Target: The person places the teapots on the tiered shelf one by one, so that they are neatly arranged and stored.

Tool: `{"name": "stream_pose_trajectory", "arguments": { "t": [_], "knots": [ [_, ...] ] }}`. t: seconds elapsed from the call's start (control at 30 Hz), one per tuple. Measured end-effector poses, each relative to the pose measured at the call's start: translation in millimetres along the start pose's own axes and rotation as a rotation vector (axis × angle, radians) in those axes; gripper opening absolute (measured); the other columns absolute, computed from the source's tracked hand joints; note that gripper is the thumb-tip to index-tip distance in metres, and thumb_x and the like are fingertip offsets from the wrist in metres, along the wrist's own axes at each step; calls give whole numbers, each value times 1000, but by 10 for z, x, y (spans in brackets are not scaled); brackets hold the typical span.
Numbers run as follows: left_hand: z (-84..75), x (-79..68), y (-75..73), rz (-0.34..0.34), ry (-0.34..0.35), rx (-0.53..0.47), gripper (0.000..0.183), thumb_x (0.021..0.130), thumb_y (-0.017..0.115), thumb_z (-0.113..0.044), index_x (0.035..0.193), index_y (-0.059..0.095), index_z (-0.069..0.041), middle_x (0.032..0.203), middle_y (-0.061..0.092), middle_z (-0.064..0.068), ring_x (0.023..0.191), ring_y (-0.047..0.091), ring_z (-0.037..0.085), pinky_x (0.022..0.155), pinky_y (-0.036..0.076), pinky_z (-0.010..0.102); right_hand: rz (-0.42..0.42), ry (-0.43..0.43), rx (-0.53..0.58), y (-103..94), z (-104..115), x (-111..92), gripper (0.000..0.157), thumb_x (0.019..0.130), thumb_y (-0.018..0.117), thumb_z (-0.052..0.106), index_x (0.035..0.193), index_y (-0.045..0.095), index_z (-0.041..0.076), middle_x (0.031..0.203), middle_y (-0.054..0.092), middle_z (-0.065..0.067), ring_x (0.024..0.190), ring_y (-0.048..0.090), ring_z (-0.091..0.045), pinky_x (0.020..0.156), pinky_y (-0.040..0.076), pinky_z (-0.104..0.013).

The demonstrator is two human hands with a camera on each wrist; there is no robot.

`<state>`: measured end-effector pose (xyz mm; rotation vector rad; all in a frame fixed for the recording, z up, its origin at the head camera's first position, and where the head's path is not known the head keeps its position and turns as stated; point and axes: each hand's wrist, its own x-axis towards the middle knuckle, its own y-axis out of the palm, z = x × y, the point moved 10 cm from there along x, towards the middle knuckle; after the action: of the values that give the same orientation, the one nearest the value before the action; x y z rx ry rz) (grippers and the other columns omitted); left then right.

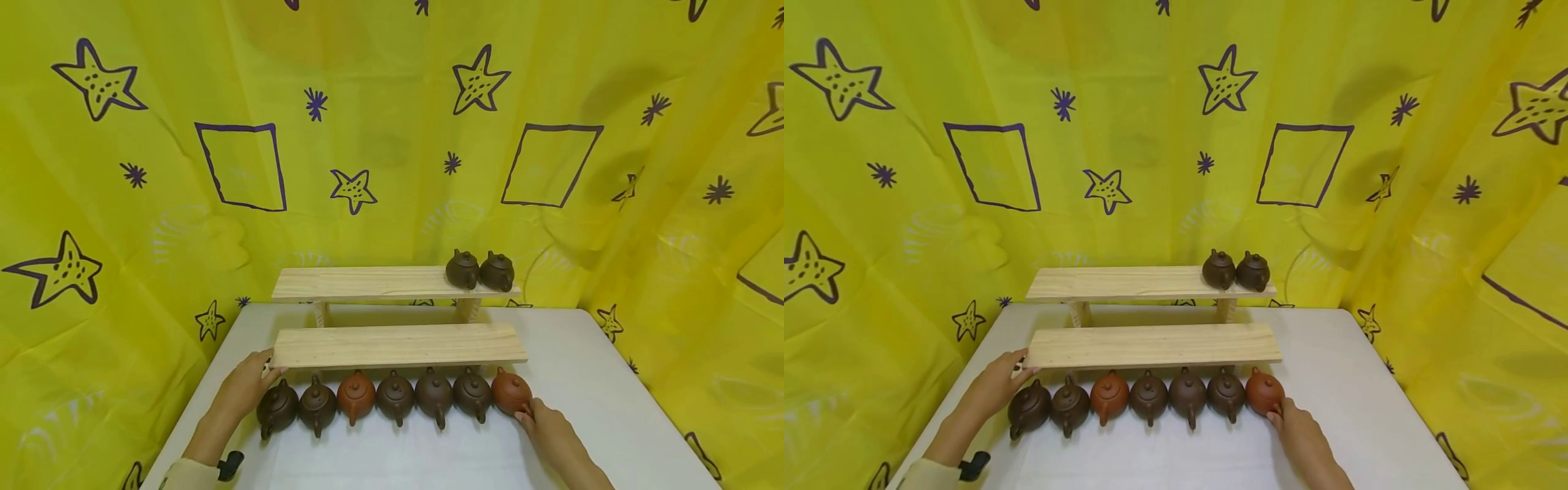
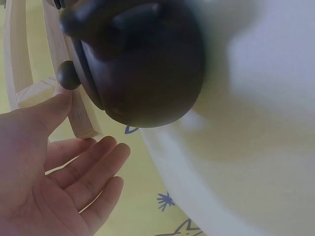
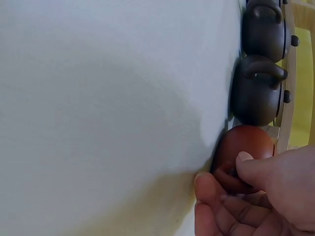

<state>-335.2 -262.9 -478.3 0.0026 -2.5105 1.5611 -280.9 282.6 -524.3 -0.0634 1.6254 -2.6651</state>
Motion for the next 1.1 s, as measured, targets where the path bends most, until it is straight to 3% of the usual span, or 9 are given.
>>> {"name": "stream_pose_trajectory", "arguments": {
  "t": [0.37,0.67,0.87,1.1],
  "knots": [
    [-7,19,5,5,-8,5,56,102,72,-27,141,58,11,121,68,29,113,67,47,95,55,62,-26,-5,-30,33,-41,-33,16,104,65,14,103,58,-1,86,72,-19,82,73,-42,62,54,-53],
    [-10,14,17,4,-2,5,56,102,72,-25,142,57,11,120,68,29,112,68,46,95,55,62,-61,-24,-22,11,-36,-86,13,105,65,14,103,59,3,86,71,-11,81,72,-32,64,55,-47],
    [-10,19,20,4,-1,6,56,102,72,-26,142,58,10,119,69,28,112,68,46,94,55,62,-34,2,-16,35,-52,-142,13,106,64,16,103,59,4,84,67,-4,74,62,-18,64,52,-39],
    [9,16,20,11,-4,3,55,102,71,-25,142,57,10,120,68,28,114,67,47,96,54,62,-48,-2,-21,37,-49,-170,13,105,68,17,104,62,5,80,63,-1,71,55,-16,63,49,-37]
  ]
}}
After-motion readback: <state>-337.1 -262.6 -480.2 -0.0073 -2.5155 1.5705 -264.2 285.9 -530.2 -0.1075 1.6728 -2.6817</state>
